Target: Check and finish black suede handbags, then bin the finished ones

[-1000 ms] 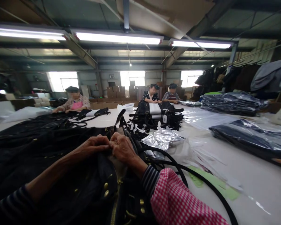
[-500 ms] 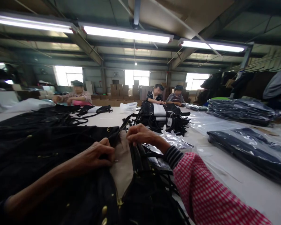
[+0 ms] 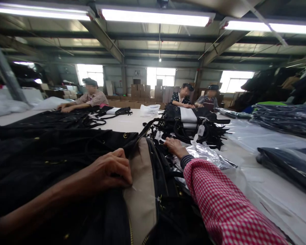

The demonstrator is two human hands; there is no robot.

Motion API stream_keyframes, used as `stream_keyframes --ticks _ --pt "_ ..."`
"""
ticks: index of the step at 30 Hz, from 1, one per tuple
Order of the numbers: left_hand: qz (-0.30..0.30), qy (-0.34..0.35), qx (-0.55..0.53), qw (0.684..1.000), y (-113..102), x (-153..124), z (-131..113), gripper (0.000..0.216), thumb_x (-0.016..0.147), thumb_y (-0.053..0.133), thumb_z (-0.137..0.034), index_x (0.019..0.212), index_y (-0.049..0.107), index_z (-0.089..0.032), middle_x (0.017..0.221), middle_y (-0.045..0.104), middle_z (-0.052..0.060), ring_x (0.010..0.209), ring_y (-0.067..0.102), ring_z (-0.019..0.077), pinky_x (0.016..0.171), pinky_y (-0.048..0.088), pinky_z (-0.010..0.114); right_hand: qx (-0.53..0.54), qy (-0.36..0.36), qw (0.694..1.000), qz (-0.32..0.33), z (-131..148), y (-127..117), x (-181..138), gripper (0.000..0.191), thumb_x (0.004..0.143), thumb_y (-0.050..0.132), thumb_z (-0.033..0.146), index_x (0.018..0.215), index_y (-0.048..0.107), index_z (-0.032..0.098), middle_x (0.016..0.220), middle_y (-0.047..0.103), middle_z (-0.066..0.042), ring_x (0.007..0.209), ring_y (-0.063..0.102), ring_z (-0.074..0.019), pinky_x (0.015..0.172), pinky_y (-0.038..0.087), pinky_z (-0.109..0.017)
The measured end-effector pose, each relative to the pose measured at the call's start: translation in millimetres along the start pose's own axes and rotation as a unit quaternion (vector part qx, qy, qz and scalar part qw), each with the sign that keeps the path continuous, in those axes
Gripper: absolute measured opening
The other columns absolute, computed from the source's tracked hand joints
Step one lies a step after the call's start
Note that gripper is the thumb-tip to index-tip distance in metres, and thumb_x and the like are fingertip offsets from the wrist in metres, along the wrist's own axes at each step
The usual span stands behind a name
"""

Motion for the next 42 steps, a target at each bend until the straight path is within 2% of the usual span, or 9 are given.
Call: stream_keyframes --ticks 4,9,14,18,25,29,34,38,42 --pt "-0.006 -0.001 0.03 1.0 3 -1 -4 0.012 0.091 0.069 -0.033 0.082 0.076 -0.03 0.09 0.074 0.0 0.096 0.053 0.024 0.086 0.034 0.038 -0.041 0.008 0.998 -0.05 0 -33 -14 0.038 0.092 0.044 -0.002 0.11 0.07 0.018 0.121 0.064 -0.014 0.111 0.06 -0.0246 0.08 0.045 -0.03" --pt "-0.029 -0.031 0.048 0.998 1 -1 -3 0.005 0.089 0.068 -0.022 0.086 0.07 -0.025 0.094 0.068 -0.001 0.103 0.054 0.0232 0.1 0.028 0.04 -0.065 0.067 0.986 -0.139 -11 -114 -47 0.029 0.099 0.038 0.009 0.117 0.061 0.013 0.12 0.064 -0.018 0.114 0.058 -0.0259 0.084 0.042 -0.031" --pt "-0.081 -0.021 -0.102 0.991 -18 -1 4 0.019 0.087 0.068 -0.036 0.084 0.074 -0.018 0.085 0.064 0.002 0.088 0.058 0.0199 0.084 0.039 0.03 -0.054 0.101 0.984 -0.136 4 -184 -90 0.024 0.097 0.048 0.026 0.114 0.06 0.014 0.095 0.071 -0.015 0.088 0.067 -0.0267 0.069 0.038 -0.031" --pt "-0.09 0.017 -0.207 0.974 -25 -4 5 0.024 0.081 0.073 -0.039 0.08 0.075 -0.015 0.08 0.066 0.002 0.082 0.057 0.0179 0.079 0.042 0.028 -0.019 0.087 0.987 -0.131 39 -215 -115 0.032 0.092 0.053 0.026 0.121 0.057 0.014 0.101 0.072 -0.015 0.09 0.067 -0.0279 0.069 0.037 -0.031" --pt "-0.126 0.003 -0.333 0.934 -28 -7 17 0.026 0.072 0.082 -0.037 0.077 0.075 -0.012 0.074 0.069 0.003 0.073 0.058 0.0152 0.077 0.044 0.029 0.062 0.068 0.989 -0.116 92 -164 -131 0.05 0.093 0.056 0.027 0.142 0.049 0.02 0.096 0.073 -0.009 0.089 0.068 -0.026 0.071 0.041 -0.029" --pt "-0.166 -0.009 -0.343 0.925 -32 -9 23 0.028 0.073 0.081 -0.039 0.077 0.073 -0.013 0.075 0.068 0.003 0.074 0.058 0.0157 0.077 0.045 0.029 0.082 0.059 0.983 -0.154 101 -133 -150 0.048 0.095 0.039 0.009 0.139 0.054 0.021 0.118 0.068 -0.01 0.105 0.065 -0.0218 0.087 0.044 -0.029" --pt "-0.168 -0.011 -0.336 0.927 -31 -8 24 0.027 0.074 0.079 -0.039 0.078 0.073 -0.013 0.078 0.069 0.003 0.077 0.058 0.0164 0.079 0.045 0.03 0.119 -0.066 0.967 -0.216 120 -135 -176 0.051 0.08 0.051 0.005 0.128 0.06 0.017 0.135 0.057 -0.01 0.124 0.051 -0.0241 0.106 0.042 -0.034" --pt "-0.164 -0.016 -0.345 0.924 -30 -9 23 0.025 0.074 0.079 -0.037 0.078 0.072 -0.013 0.078 0.069 0.003 0.076 0.058 0.0154 0.079 0.045 0.03 0.156 -0.095 0.956 -0.227 127 -142 -190 0.057 0.09 0.057 0.016 0.146 0.045 0.021 0.136 0.056 -0.01 0.123 0.052 -0.025 0.103 0.046 -0.04" --pt "-0.168 -0.022 -0.335 0.927 -31 -10 23 0.025 0.074 0.079 -0.037 0.077 0.072 -0.013 0.076 0.068 0.003 0.075 0.058 0.0158 0.079 0.045 0.03 0.092 -0.128 0.964 -0.212 145 -141 -191 0.022 0.098 0.057 0.023 0.116 0.069 0.026 0.127 0.058 -0.008 0.12 0.052 -0.0248 0.097 0.049 -0.037"
Point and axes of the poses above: each hand's wrist, its own x-axis towards the middle knuckle, its own y-axis out of the palm, z = x × y, the point moved 10 cm from there along x, towards the middle knuckle
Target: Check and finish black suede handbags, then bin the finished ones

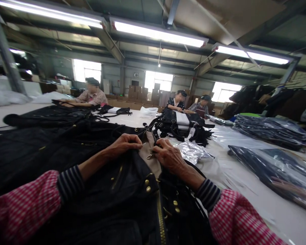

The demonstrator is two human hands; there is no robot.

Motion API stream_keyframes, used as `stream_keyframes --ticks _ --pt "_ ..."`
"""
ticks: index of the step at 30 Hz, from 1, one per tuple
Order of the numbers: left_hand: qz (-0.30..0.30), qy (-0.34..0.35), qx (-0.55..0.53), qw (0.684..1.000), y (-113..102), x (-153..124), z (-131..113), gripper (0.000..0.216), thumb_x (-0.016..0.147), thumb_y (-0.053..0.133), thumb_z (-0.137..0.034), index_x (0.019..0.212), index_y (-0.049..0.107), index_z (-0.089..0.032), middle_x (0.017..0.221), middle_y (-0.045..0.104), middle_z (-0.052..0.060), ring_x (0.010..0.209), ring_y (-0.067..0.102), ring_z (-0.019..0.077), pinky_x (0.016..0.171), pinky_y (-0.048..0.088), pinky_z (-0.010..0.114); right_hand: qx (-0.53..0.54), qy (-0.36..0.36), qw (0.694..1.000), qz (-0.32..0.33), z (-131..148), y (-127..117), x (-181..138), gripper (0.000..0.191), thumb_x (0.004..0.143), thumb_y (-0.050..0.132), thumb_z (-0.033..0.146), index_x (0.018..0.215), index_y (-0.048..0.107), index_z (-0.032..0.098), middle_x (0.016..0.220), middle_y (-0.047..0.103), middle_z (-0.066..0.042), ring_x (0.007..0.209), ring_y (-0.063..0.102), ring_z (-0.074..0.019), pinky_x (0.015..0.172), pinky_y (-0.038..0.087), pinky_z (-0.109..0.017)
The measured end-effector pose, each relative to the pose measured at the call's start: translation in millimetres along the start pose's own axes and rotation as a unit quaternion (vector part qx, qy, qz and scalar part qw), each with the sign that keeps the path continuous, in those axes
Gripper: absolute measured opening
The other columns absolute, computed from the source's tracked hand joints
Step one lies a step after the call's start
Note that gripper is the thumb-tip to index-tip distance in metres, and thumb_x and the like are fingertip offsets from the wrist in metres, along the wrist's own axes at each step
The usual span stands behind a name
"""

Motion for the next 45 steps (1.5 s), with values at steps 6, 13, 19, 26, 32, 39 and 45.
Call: stream_keyframes --ticks 6,13,19,26,32,39,45 --pt "-0.001 -0.002 -0.013 1.0 0 1 2 0.022 0.073 0.079 -0.034 0.076 0.072 -0.013 0.075 0.068 0.002 0.072 0.058 0.0146 0.076 0.044 0.029 0.187 0.109 0.968 -0.124 -40 -15 19 0.014 0.09 0.063 0.028 0.084 0.071 0.019 0.094 0.062 -0.005 0.089 0.058 -0.0196 0.08 0.048 -0.034" --pt "-0.032 0.001 0.05 0.998 -3 6 4 0.019 0.074 0.075 -0.033 0.077 0.075 -0.013 0.073 0.069 0.003 0.072 0.06 0.0159 0.073 0.044 0.028 0.51 0.318 0.793 -0.101 -83 26 9 0.032 0.069 0.074 0.04 0.087 0.067 0.015 0.064 0.051 0.005 0.045 0.032 -0.005 0.041 0.018 -0.021" --pt "-0.043 -0.003 0.125 0.991 -3 6 1 0.02 0.073 0.072 -0.034 0.076 0.076 -0.015 0.073 0.07 0.002 0.073 0.06 0.0171 0.07 0.043 0.027 0.577 0.307 0.75 -0.102 -76 25 -1 0.043 0.065 0.08 0.031 0.104 0.07 0.014 0.07 0.054 0.004 0.048 0.036 -0.0043 0.04 0.022 -0.018" --pt "-0.031 0.007 0.141 0.989 -1 7 3 0.023 0.076 0.071 -0.037 0.079 0.076 -0.015 0.075 0.07 0.001 0.075 0.06 0.0168 0.073 0.044 0.026 0.611 0.275 0.74 -0.055 -70 27 -2 0.042 0.065 0.086 0.028 0.103 0.074 0.014 0.085 0.065 -0.002 0.054 0.042 -0.0047 0.043 0.03 -0.017" --pt "-0.042 0.003 0.184 0.982 -1 6 1 0.021 0.076 0.069 -0.036 0.077 0.076 -0.016 0.073 0.07 0.0 0.074 0.061 0.017 0.07 0.043 0.025 0.599 0.268 0.752 -0.059 -71 29 -3 0.039 0.068 0.084 0.029 0.104 0.075 0.015 0.088 0.069 -0.005 0.059 0.047 -0.0072 0.043 0.031 -0.017" --pt "-0.049 -0.008 0.222 0.974 1 6 -3 0.014 0.073 0.069 -0.03 0.076 0.076 -0.018 0.073 0.071 0.0 0.075 0.062 0.0174 0.07 0.043 0.024 0.571 0.266 0.774 -0.065 -71 27 -3 0.039 0.069 0.081 0.03 0.104 0.074 0.016 0.088 0.07 -0.004 0.059 0.049 -0.0079 0.045 0.031 -0.018" --pt "-0.02 0.011 0.239 0.971 6 5 -3 0.013 0.075 0.068 -0.028 0.077 0.076 -0.018 0.074 0.071 0.0 0.077 0.063 0.0176 0.072 0.043 0.024 0.468 0.257 0.843 -0.057 -68 15 -8 0.031 0.071 0.076 0.032 0.097 0.076 0.016 0.075 0.067 -0.001 0.055 0.05 -0.0097 0.052 0.04 -0.024"
Point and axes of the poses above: each hand's wrist, its own x-axis towards the middle knuckle, its own y-axis out of the palm, z = x × y, the point moved 10 cm from there along x, towards the middle knuckle
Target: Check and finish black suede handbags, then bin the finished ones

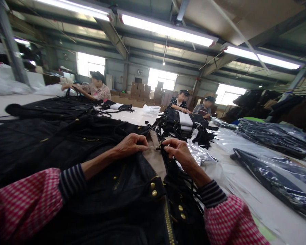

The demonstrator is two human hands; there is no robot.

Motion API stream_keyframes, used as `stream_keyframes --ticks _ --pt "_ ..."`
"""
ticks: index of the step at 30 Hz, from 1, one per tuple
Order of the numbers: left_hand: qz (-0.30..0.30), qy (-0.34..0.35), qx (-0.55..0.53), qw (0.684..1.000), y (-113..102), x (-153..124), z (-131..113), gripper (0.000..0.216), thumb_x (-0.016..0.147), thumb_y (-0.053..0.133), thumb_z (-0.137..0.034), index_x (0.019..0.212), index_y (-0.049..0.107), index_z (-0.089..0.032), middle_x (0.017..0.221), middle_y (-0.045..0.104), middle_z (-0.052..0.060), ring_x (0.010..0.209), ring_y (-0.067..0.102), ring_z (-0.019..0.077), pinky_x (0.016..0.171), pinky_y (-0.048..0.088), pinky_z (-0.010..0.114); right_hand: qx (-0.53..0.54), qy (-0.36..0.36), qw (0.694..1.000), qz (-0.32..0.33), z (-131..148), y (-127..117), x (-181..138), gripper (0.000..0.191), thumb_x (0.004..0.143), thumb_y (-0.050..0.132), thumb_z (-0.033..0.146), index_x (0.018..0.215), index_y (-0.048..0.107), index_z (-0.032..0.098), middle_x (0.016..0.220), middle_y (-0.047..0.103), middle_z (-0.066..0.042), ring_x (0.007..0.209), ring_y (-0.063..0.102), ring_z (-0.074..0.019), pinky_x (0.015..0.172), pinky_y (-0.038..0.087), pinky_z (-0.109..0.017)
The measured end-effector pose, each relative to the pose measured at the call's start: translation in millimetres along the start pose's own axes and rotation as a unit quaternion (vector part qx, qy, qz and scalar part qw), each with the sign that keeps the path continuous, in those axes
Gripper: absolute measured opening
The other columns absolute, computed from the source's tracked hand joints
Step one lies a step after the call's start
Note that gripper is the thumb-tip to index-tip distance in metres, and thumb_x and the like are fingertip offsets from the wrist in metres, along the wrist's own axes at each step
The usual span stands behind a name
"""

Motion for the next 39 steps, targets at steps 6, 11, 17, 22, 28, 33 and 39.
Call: stream_keyframes --ticks 6,11,17,22,28,33,39 --pt "0.013 0.022 0.009 1.0 4 0 -5 0.011 0.076 0.067 -0.026 0.077 0.075 -0.018 0.075 0.071 -0.001 0.077 0.063 0.0166 0.074 0.043 0.023 -0.121 -0.088 0.988 0.04 19 8 -2 0.017 0.071 0.072 0.032 0.078 0.077 0.017 0.098 0.067 -0.008 0.074 0.061 -0.0191 0.055 0.046 -0.03" --pt "0.009 0.023 -0.029 0.999 3 0 -1 0.014 0.076 0.07 -0.03 0.077 0.076 -0.018 0.073 0.07 -0.001 0.076 0.061 0.0167 0.074 0.043 0.024 -0.179 -0.153 0.972 0.024 31 11 -3 0.011 0.075 0.067 0.025 0.067 0.071 0.019 0.091 0.068 -0.007 0.09 0.064 -0.0231 0.083 0.048 -0.038" --pt "-0.015 0.012 -0.189 0.982 -2 3 8 0.021 0.077 0.072 -0.036 0.078 0.072 -0.015 0.073 0.07 0.002 0.071 0.061 0.015 0.071 0.045 0.026 -0.225 -0.187 0.956 -0.021 59 9 -9 0.013 0.081 0.064 0.028 0.072 0.065 0.02 0.109 0.066 -0.007 0.096 0.061 -0.0222 0.078 0.046 -0.035" --pt "-0.018 0.005 -0.255 0.967 -2 6 14 0.025 0.077 0.074 -0.038 0.079 0.069 -0.013 0.072 0.071 0.004 0.067 0.061 0.0141 0.07 0.044 0.027 -0.1 -0.108 0.989 -0.003 61 27 -1 0.017 0.084 0.066 0.036 0.08 0.061 0.019 0.068 0.064 0.0 0.054 0.05 -0.0124 0.053 0.038 -0.026" --pt "-0.032 0.004 -0.279 0.96 -5 4 14 0.029 0.077 0.075 -0.042 0.08 0.069 -0.013 0.068 0.067 0.002 0.064 0.057 0.0128 0.068 0.042 0.026 0.081 -0.048 0.995 0.022 49 57 5 0.033 0.075 0.079 0.044 0.077 0.06 0.018 0.063 0.066 0.0 0.04 0.042 -0.0066 0.038 0.027 -0.021" --pt "-0.042 0.007 -0.297 0.954 -7 2 10 0.03 0.077 0.077 -0.041 0.081 0.072 -0.011 0.066 0.065 0.001 0.063 0.055 0.0116 0.067 0.042 0.026 0.094 -0.03 0.995 0.001 38 59 4 0.034 0.074 0.082 0.046 0.08 0.066 0.016 0.06 0.063 0.001 0.039 0.043 -0.0063 0.035 0.026 -0.019" --pt "-0.038 0.002 -0.292 0.956 -4 3 11 0.028 0.079 0.076 -0.039 0.083 0.074 -0.011 0.065 0.065 0.001 0.061 0.056 0.0108 0.064 0.041 0.024 0.183 0.002 0.983 -0.016 22 55 8 0.035 0.07 0.086 0.043 0.082 0.068 0.015 0.065 0.063 0.001 0.04 0.042 -0.0042 0.033 0.021 -0.016"
Point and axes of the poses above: each hand's wrist, its own x-axis towards the middle knuckle, its own y-axis out of the palm, z = x × y, the point moved 10 cm from there along x, towards the middle knuckle
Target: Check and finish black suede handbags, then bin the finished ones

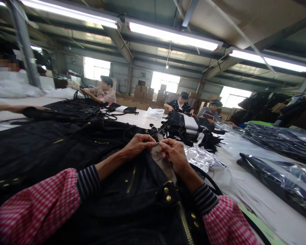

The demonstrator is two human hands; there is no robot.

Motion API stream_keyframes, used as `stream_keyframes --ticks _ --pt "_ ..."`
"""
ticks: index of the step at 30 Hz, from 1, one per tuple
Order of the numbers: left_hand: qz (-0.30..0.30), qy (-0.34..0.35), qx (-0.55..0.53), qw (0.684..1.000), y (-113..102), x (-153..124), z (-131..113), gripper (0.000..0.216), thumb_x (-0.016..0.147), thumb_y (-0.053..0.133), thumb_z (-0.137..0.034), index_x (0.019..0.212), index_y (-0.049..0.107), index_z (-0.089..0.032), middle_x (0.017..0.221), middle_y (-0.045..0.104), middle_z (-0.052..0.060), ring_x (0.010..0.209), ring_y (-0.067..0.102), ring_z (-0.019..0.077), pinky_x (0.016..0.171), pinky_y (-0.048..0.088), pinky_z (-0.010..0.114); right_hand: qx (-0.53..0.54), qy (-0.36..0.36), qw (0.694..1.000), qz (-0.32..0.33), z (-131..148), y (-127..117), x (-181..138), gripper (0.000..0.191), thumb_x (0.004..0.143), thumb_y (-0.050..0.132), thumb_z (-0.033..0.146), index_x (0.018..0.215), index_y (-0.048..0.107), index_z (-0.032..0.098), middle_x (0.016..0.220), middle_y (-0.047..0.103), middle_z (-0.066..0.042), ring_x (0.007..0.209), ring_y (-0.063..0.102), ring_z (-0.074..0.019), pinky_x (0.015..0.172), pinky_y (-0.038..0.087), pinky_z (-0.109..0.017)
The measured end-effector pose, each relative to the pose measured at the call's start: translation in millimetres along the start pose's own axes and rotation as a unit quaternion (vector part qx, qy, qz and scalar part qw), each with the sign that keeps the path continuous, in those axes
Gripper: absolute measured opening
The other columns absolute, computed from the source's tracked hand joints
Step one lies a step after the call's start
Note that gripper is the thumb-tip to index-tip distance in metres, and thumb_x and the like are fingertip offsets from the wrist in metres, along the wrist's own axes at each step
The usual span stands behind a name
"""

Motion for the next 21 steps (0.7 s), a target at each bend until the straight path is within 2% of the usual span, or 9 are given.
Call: stream_keyframes --ticks 4,10,12,16,21 --pt "0.004 0.002 -0.006 1.0 1 0 0 0.025 0.077 0.075 -0.034 0.082 0.074 -0.01 0.064 0.065 0.002 0.061 0.057 0.0112 0.063 0.043 0.024 0.041 0.016 0.999 0.014 1 5 -2 0.034 0.069 0.087 0.041 0.078 0.066 0.016 0.071 0.065 0.0 0.04 0.038 -0.0021 0.034 0.018 -0.016" --pt "0.011 0.0 -0.006 1.0 3 -1 0 0.021 0.075 0.073 -0.03 0.081 0.073 -0.009 0.066 0.067 0.002 0.061 0.059 0.0119 0.064 0.045 0.024 -0.002 0.029 0.999 0.018 3 11 -8 0.033 0.069 0.087 0.041 0.077 0.067 0.016 0.064 0.064 0.001 0.04 0.035 -0.0024 0.035 0.019 -0.017" --pt "0.01 0.004 0.002 1.0 2 -1 -1 0.021 0.076 0.073 -0.03 0.081 0.073 -0.01 0.067 0.067 0.003 0.062 0.06 0.0118 0.065 0.045 0.024 0.002 0.033 0.999 0.013 1 10 -7 0.033 0.068 0.087 0.041 0.078 0.067 0.016 0.065 0.065 0.0 0.041 0.038 -0.0034 0.035 0.02 -0.017" --pt "0.004 0.008 0.008 1.0 -1 -2 -1 0.021 0.078 0.072 -0.031 0.081 0.074 -0.011 0.068 0.069 0.003 0.065 0.061 0.0126 0.069 0.047 0.025 0.057 0.023 0.998 0.004 -1 8 -5 0.036 0.065 0.09 0.04 0.08 0.067 0.017 0.08 0.07 -0.003 0.051 0.05 -0.0068 0.035 0.026 -0.016" --pt "0.014 0.01 0.021 1.0 1 -1 0 0.023 0.079 0.073 -0.034 0.081 0.074 -0.012 0.07 0.069 0.004 0.066 0.062 0.0136 0.069 0.048 0.026 0.032 0.027 0.999 0.011 -4 10 -5 0.034 0.068 0.088 0.041 0.079 0.067 0.016 0.073 0.068 -0.001 0.046 0.045 -0.0049 0.035 0.025 -0.016"
Point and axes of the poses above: each hand's wrist, its own x-axis towards the middle knuckle, its own y-axis out of the palm, z = x × y, the point moved 10 cm from there along x, towards the middle knuckle
